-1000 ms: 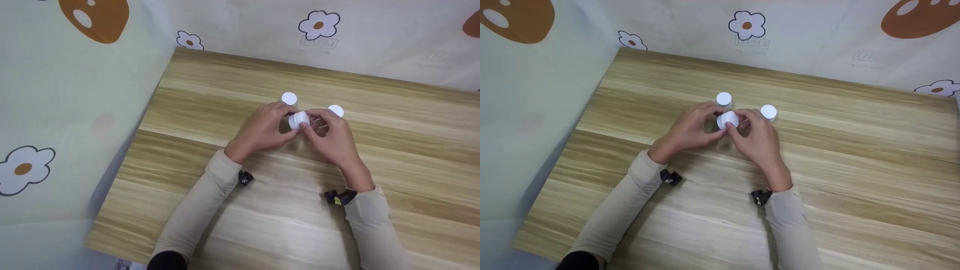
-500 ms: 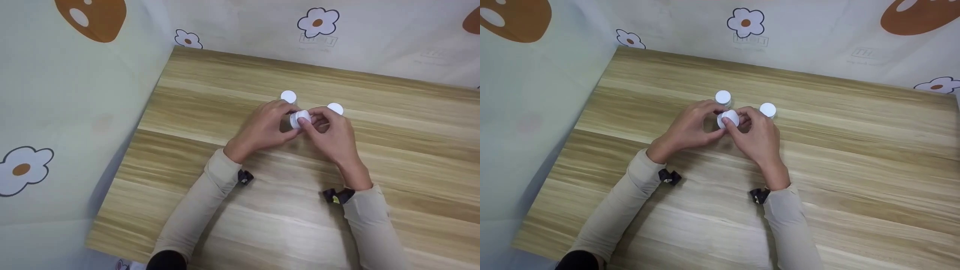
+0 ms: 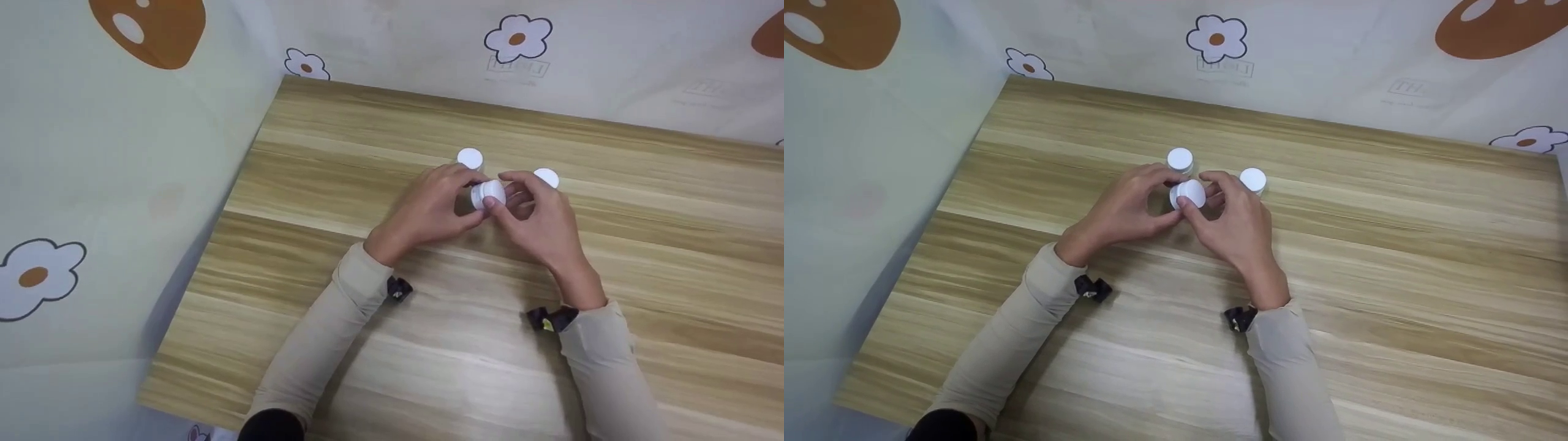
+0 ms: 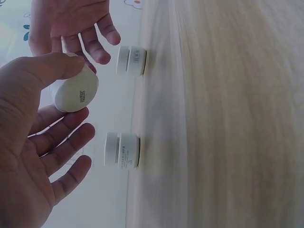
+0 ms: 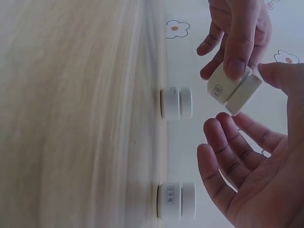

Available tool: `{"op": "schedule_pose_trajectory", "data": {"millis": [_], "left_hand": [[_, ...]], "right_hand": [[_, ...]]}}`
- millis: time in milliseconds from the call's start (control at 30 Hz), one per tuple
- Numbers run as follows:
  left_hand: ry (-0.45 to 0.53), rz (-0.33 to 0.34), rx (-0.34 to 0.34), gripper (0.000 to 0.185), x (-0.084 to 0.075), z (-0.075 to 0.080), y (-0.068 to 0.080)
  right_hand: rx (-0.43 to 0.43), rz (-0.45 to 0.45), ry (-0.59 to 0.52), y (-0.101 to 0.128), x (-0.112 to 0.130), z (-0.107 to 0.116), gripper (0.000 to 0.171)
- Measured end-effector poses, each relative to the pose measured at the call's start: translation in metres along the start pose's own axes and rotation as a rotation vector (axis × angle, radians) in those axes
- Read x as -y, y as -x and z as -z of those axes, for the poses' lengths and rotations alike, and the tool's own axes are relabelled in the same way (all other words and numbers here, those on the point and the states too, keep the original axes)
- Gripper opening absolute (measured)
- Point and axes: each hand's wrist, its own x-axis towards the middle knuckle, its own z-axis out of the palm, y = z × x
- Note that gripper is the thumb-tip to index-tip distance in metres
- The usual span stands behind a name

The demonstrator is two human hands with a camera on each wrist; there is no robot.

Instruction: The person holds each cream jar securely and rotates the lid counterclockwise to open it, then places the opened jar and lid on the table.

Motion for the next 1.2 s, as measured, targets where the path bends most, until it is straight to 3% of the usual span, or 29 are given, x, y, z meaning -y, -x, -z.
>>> {"op": "schedule_pose_trajectory", "data": {"millis": [267, 467, 1200], "left_hand": [[-0.008, -0.012, -0.009, 0.046, 0.0003, -0.0013, 0.0019], [-0.025, -0.021, 0.002, 0.046, -0.0023, -0.0008, 0.0012], [-0.035, -0.015, 0.005, 0.046, 0.0023, -0.0045, 0.0031]], "right_hand": [[-0.023, -0.060, 0.032, 0.0011, 0.0019, 0.0000, 0.038], [-0.067, -0.039, 0.020, 0.0013, 0.0013, -0.0026, 0.033], [-0.070, -0.005, 0.006, 0.0030, -0.0011, -0.0082, 0.035]]}}
